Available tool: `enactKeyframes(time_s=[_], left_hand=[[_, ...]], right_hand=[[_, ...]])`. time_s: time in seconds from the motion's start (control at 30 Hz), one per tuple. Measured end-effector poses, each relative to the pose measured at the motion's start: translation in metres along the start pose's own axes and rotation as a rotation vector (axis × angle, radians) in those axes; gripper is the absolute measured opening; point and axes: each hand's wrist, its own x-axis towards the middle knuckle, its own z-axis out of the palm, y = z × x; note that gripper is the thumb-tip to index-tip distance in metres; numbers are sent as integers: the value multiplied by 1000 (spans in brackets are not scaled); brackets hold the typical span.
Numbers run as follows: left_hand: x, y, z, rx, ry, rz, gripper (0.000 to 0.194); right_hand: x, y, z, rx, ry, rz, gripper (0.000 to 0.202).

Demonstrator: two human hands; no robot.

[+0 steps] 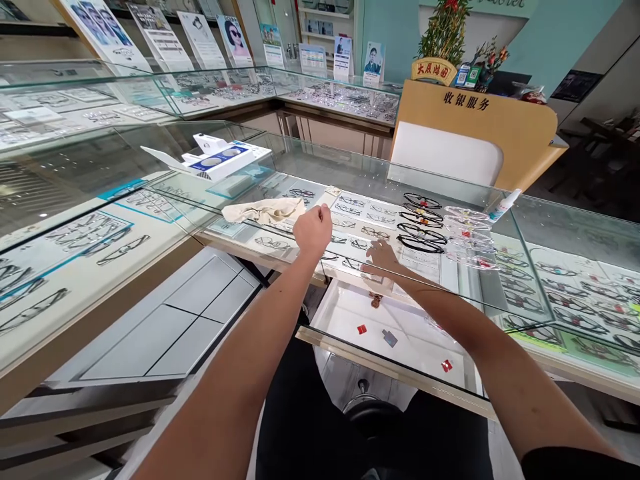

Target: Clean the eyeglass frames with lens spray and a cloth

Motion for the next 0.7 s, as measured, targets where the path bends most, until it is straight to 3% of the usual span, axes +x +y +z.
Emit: enactKeyframes(time_s=[0.17,0.37,0.53,0.7], left_hand=[[1,-1,1,2,16,4,51],[0,0,-1,2,-5,1,52],[-1,1,-3,1,-14,-8,52],[-1,2,-4,14,-9,9,51]], right_hand=[[33,-3,13,-62,-22,5,45],[47,-12,18,-131,-45,20,29],[38,-23,13,-194,-79,39,24],[4,-34,-5,-145,-107,27,20]])
